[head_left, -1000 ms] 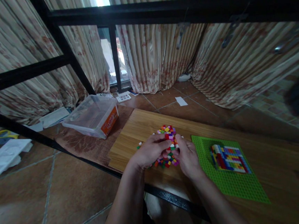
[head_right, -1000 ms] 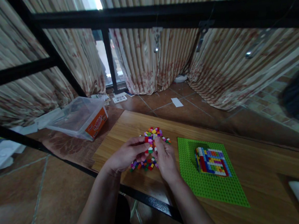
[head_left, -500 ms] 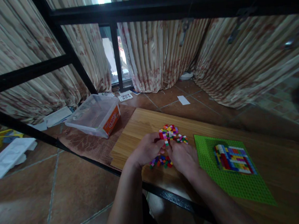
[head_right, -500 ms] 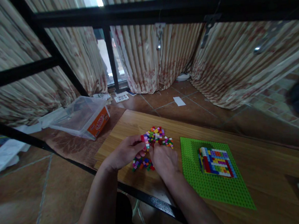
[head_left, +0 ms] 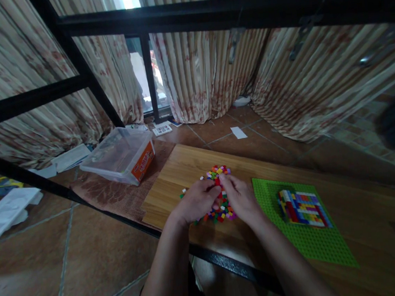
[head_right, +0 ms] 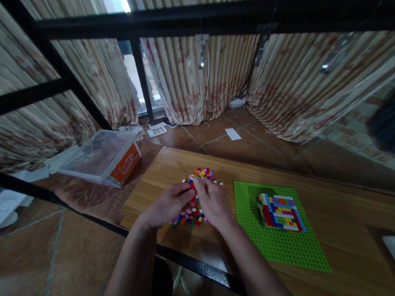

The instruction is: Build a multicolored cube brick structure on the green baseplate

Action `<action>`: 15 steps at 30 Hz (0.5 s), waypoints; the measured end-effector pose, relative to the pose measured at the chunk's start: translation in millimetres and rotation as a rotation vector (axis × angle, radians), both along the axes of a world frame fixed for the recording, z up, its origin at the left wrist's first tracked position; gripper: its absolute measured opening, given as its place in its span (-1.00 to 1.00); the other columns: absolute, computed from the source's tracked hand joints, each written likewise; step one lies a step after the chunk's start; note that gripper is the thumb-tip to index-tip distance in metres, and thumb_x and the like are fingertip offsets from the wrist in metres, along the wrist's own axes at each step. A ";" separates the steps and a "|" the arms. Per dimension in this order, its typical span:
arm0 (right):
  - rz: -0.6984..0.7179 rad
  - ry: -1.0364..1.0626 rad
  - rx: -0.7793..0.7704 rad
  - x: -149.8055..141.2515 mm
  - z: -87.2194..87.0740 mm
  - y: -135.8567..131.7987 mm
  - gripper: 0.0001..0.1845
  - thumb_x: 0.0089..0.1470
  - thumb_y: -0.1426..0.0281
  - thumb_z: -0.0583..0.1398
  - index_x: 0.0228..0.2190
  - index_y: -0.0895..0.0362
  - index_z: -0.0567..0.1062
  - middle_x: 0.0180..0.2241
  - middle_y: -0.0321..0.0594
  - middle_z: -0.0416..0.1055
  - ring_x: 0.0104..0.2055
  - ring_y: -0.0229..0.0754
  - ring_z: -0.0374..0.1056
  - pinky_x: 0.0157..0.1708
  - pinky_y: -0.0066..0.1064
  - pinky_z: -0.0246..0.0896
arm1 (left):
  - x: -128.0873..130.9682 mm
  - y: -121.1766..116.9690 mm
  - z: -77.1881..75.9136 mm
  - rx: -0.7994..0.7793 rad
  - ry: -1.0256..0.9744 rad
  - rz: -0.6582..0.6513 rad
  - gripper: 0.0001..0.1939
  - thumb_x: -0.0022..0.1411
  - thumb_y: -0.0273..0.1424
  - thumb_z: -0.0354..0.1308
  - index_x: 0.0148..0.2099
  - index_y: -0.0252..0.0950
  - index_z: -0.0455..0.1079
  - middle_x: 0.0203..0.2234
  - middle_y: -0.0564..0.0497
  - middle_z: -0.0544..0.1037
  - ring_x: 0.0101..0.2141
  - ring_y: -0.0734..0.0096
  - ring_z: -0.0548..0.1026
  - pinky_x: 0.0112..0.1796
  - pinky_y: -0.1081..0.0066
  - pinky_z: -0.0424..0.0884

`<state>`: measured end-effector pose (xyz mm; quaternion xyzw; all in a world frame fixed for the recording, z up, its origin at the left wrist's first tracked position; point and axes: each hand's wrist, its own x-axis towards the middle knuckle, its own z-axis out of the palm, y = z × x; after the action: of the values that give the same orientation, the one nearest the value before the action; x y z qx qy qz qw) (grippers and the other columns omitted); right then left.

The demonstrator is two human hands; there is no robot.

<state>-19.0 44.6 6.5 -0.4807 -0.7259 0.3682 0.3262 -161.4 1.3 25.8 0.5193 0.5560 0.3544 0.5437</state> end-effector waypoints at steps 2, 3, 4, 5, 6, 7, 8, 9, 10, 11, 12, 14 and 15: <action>-0.013 0.066 0.012 -2.3 -3.4 -1.2 -0.52 0.24 0.04 -0.02 -0.49 0.07 0.46 -0.52 -0.26 0.44 -0.41 -0.16 0.34 -0.39 -0.36 0.10 | 1.6 -0.2 1.2 0.013 -0.019 -0.016 -0.72 0.30 -0.25 0.00 -0.39 -0.31 0.32 -0.60 0.10 0.36 -0.60 0.53 0.33 -0.55 0.51 0.25; -0.029 0.098 0.015 -3.3 -4.9 -1.7 -0.52 0.23 0.05 0.00 -0.52 0.08 0.45 -0.53 -0.26 0.43 -0.43 -0.18 0.33 -0.39 -0.37 0.10 | 2.8 -0.2 2.0 0.021 -0.031 -0.021 -0.71 0.29 -0.25 0.00 -0.42 -0.31 0.31 -0.63 0.11 0.33 -0.62 0.55 0.29 -0.56 0.51 0.23; -0.045 0.134 0.011 -4.3 -6.2 -2.3 -0.51 0.23 0.05 0.01 -0.54 0.08 0.44 -0.54 -0.27 0.42 -0.44 -0.19 0.31 -0.39 -0.37 0.10 | 4.2 -0.3 3.0 0.030 -0.045 -0.018 -0.70 0.29 -0.25 0.01 -0.45 -0.30 0.29 -0.65 0.13 0.30 -0.64 0.57 0.25 -0.57 0.52 0.20; -0.059 0.178 0.000 -5.2 -7.4 -2.9 -0.51 0.22 0.04 0.01 -0.55 0.08 0.43 -0.55 -0.28 0.41 -0.44 -0.19 0.30 -0.40 -0.37 0.11 | 5.8 -0.4 4.2 0.038 -0.063 -0.013 -0.69 0.29 -0.26 0.02 -0.48 -0.30 0.27 -0.67 0.14 0.28 -0.65 0.58 0.21 -0.58 0.53 0.17; -0.071 0.226 -0.015 -5.9 -8.5 -3.5 -0.51 0.22 0.04 0.02 -0.55 0.08 0.43 -0.55 -0.29 0.40 -0.44 -0.20 0.29 -0.40 -0.37 0.12 | 7.4 -0.5 5.5 0.043 -0.087 -0.006 -0.68 0.28 -0.27 0.02 -0.50 -0.30 0.25 -0.68 0.15 0.26 -0.65 0.60 0.18 -0.59 0.53 0.15; -0.081 0.274 -0.030 -6.5 -9.5 -4.1 -0.51 0.22 0.03 0.02 -0.54 0.08 0.43 -0.55 -0.29 0.39 -0.45 -0.20 0.29 -0.40 -0.37 0.13 | 8.9 -0.7 6.9 0.046 -0.116 0.002 -0.67 0.28 -0.28 0.02 -0.51 -0.30 0.24 -0.69 0.15 0.25 -0.66 0.62 0.16 -0.59 0.54 0.13; -0.089 0.316 -0.042 -6.9 -10.6 -4.8 -0.51 0.21 0.03 0.03 -0.54 0.09 0.43 -0.56 -0.30 0.38 -0.45 -0.21 0.28 -0.40 -0.38 0.14 | 10.3 -0.8 8.2 0.045 -0.147 0.009 -0.67 0.27 -0.28 0.03 -0.52 -0.30 0.23 -0.69 0.16 0.25 -0.66 0.63 0.15 -0.60 0.54 0.11; -0.097 0.350 -0.050 -7.3 -11.7 -5.5 -0.51 0.21 0.02 0.03 -0.54 0.09 0.43 -0.56 -0.31 0.37 -0.45 -0.21 0.28 -0.40 -0.38 0.15 | 11.4 -1.0 9.4 0.041 -0.175 0.015 -0.68 0.27 -0.29 0.03 -0.51 -0.30 0.24 -0.69 0.16 0.26 -0.67 0.63 0.14 -0.60 0.55 0.10; -0.104 0.376 -0.056 -7.6 -13.1 -6.1 -0.51 0.21 0.02 0.04 -0.54 0.09 0.43 -0.55 -0.31 0.37 -0.45 -0.21 0.28 -0.40 -0.38 0.16 | 12.4 -1.2 10.2 0.036 -0.195 0.022 -0.69 0.26 -0.29 0.04 -0.51 -0.31 0.24 -0.69 0.16 0.26 -0.67 0.64 0.14 -0.60 0.55 0.10; -0.112 0.396 -0.062 -7.9 -14.8 -6.8 -0.51 0.20 0.02 0.05 -0.54 0.09 0.44 -0.55 -0.31 0.38 -0.45 -0.22 0.28 -0.40 -0.38 0.17 | 13.1 -1.4 10.7 0.028 -0.207 0.028 -0.70 0.25 -0.29 0.05 -0.50 -0.31 0.25 -0.69 0.16 0.27 -0.67 0.64 0.14 -0.60 0.55 0.10; -0.118 0.417 -0.070 -8.3 -16.8 -7.4 -0.52 0.20 0.01 0.05 -0.53 0.09 0.45 -0.54 -0.31 0.39 -0.45 -0.22 0.28 -0.40 -0.38 0.18 | 13.7 -1.6 10.8 0.021 -0.214 0.036 -0.70 0.25 -0.29 0.06 -0.50 -0.31 0.26 -0.69 0.16 0.27 -0.67 0.64 0.14 -0.60 0.55 0.10; -0.129 0.470 -0.103 -9.4 -21.6 -8.6 -0.53 0.20 0.01 0.07 -0.50 0.09 0.47 -0.54 -0.31 0.40 -0.45 -0.22 0.30 -0.41 -0.39 0.20 | 14.6 -2.0 9.8 0.008 -0.220 0.046 -0.71 0.23 -0.29 0.08 -0.50 -0.32 0.26 -0.69 0.16 0.28 -0.67 0.65 0.15 -0.60 0.55 0.10; -0.136 0.505 -0.123 -10.2 -24.3 -9.2 -0.54 0.19 0.01 0.07 -0.48 0.09 0.47 -0.54 -0.32 0.41 -0.45 -0.22 0.31 -0.41 -0.39 0.20 | 15.1 -2.1 9.0 0.003 -0.223 0.048 -0.70 0.23 -0.29 0.09 -0.51 -0.32 0.26 -0.70 0.16 0.28 -0.68 0.65 0.15 -0.60 0.55 0.10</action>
<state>-29.2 35.4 -17.7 -0.4401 -0.5640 0.4971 0.4910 -146.3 -0.8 34.8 0.4640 0.5038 0.4235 0.5929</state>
